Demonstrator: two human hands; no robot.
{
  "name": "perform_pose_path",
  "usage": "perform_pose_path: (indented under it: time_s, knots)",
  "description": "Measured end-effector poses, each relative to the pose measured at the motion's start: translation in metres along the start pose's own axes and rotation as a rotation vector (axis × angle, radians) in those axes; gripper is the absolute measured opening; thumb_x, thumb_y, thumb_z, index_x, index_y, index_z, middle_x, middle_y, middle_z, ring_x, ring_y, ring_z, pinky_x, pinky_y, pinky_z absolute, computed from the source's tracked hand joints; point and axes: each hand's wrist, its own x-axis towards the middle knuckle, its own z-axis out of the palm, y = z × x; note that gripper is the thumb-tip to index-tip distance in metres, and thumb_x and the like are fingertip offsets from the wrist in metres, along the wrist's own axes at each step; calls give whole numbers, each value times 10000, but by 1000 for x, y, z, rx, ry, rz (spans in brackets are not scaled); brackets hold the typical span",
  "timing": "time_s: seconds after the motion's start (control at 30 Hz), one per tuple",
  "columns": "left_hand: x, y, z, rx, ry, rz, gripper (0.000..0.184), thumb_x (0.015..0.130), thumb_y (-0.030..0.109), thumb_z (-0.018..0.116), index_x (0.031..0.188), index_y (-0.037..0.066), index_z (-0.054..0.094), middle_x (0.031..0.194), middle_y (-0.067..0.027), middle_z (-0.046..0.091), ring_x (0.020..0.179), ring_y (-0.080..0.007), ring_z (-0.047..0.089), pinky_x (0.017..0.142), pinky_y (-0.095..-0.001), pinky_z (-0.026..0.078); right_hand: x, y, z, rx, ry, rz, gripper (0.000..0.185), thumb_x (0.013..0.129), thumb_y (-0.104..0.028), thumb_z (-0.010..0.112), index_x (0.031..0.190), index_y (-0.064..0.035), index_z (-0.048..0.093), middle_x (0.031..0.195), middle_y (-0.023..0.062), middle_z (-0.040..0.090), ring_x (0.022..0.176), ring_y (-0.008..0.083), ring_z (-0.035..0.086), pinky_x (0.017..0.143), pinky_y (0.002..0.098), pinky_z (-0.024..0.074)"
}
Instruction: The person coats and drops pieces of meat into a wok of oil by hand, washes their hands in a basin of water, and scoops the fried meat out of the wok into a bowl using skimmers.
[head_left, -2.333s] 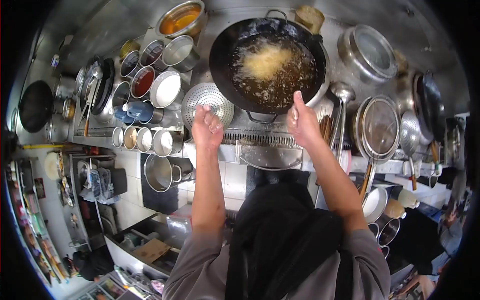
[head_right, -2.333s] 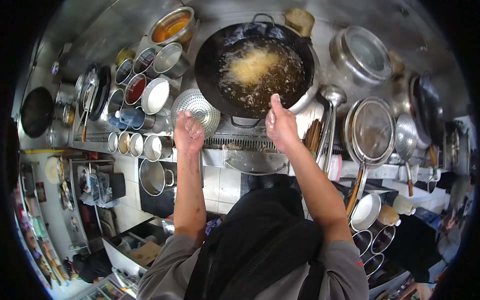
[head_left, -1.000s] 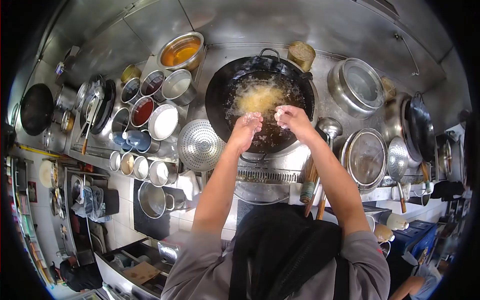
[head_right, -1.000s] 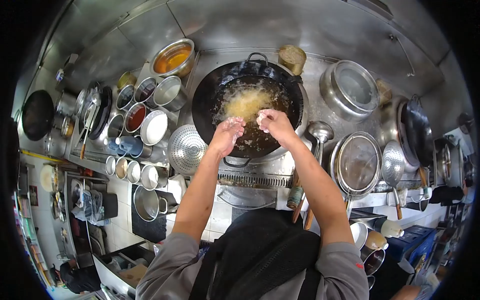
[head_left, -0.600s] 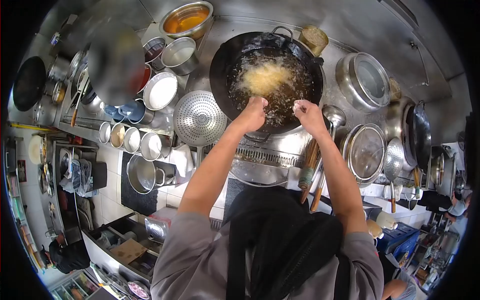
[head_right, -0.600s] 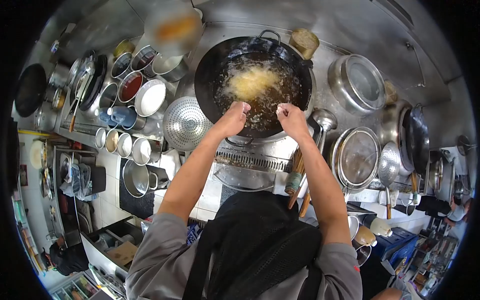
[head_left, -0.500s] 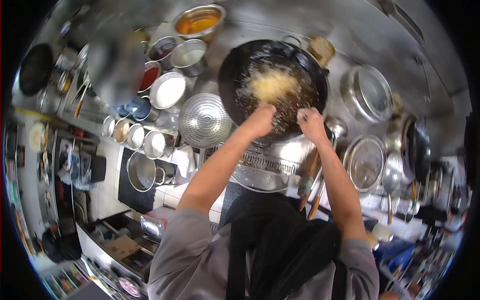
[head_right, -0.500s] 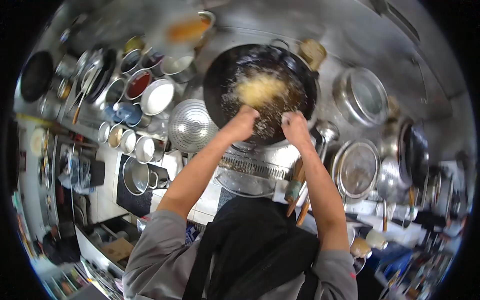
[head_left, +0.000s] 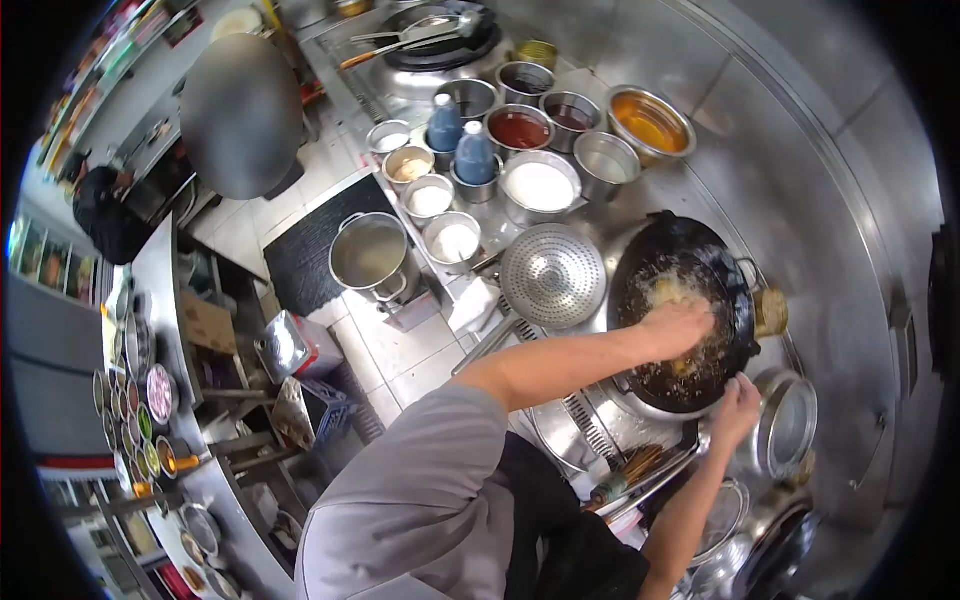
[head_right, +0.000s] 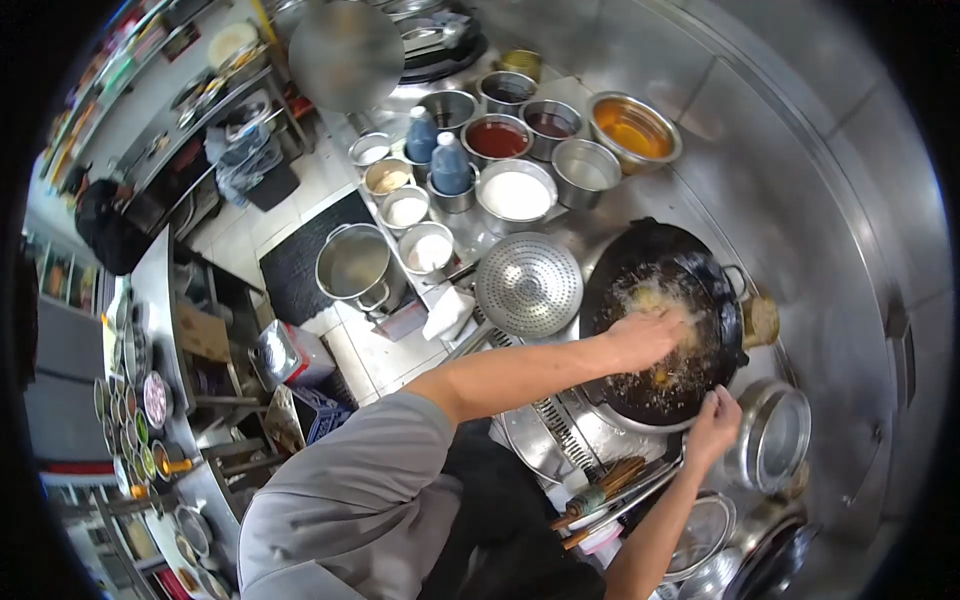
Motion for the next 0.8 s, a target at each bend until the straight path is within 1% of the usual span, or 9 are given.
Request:
perform_pose_path:
  time_s: [0.13, 0.2, 0.3, 0.33, 0.47, 0.5, 0.6, 0.7, 0.8]
  knots:
    - [-10, 25, -96, -25, 306, 6, 320, 817, 46, 636, 1136, 26, 615, 1116, -146, 560, 1063, -337, 580, 853, -455, 515, -22, -77, -50, 76, 148, -254, 183, 981, -51, 612, 1117, 66, 648, 1069, 138, 652, 967, 212, 625, 875, 318, 502]
    - [-35, 28, -128, 12, 399, -66, 313, 817, 55, 645, 1128, 30, 615, 1096, -135, 558, 1046, -327, 561, 832, -447, 498, -47, -108, -62, 41, 159, -251, 170, 977, -44, 614, 1107, 59, 650, 1062, 135, 647, 955, 214, 620, 863, 320, 502]
    - [-105, 10, -150, 69, 600, -198, 327, 804, 62, 664, 1128, 69, 622, 1082, -127, 571, 1021, -343, 565, 820, -448, 487, -75, -101, -43, 176, 15, -315, 154, 975, -28, 605, 1096, 57, 648, 1069, 134, 639, 954, 213, 614, 850, 324, 503]
    - [-137, 6, -161, 126, 555, -325, 329, 805, 61, 665, 1130, 73, 621, 1101, -132, 575, 1021, -356, 575, 841, -463, 489, -82, -96, -29, 114, -14, -415, 140, 971, -20, 602, 1074, 60, 650, 1060, 131, 633, 950, 203, 609, 837, 322, 505]
    - [-312, -27, -185, 317, 507, -742, 277, 797, 37, 654, 1072, 55, 626, 1005, -168, 577, 1004, -392, 579, 837, -484, 492, -125, -99, 49, 443, -339, -236, 137, 956, -23, 614, 1050, 62, 667, 1054, 124, 627, 940, 201, 615, 810, 306, 517]
    - [-365, -36, -185, 329, 517, -840, 282, 790, 41, 666, 1069, 58, 628, 990, -171, 570, 1009, -399, 578, 855, -477, 493, -138, -125, 58, 367, -386, -302, 135, 954, -20, 615, 1045, 63, 669, 1058, 127, 624, 935, 206, 623, 794, 307, 524]
    - [-524, -42, -199, 485, 359, -1193, 240, 844, 73, 639, 1078, 34, 605, 1109, -206, 580, 1045, -400, 576, 913, -495, 493, -176, -169, 105, 537, -528, -352, 120, 942, -10, 621, 1025, 57, 676, 1042, 130, 632, 899, 207, 635, 786, 302, 524]
    - [-671, -51, -197, 587, 446, -1376, 295, 802, 54, 652, 1089, 20, 597, 1031, -238, 604, 1032, -433, 573, 913, -530, 466, -197, -219, 158, 542, -646, -498, 118, 933, -1, 625, 1026, 54, 672, 1032, 129, 635, 890, 211, 641, 787, 305, 526]
    - [-754, -49, -207, 552, 645, -1562, 218, 804, 111, 669, 994, 5, 646, 986, -252, 624, 1003, -445, 587, 902, -509, 470, -218, -292, 217, 582, -732, -540, 118, 923, 8, 631, 1026, 49, 671, 1028, 129, 638, 893, 215, 644, 789, 314, 527]
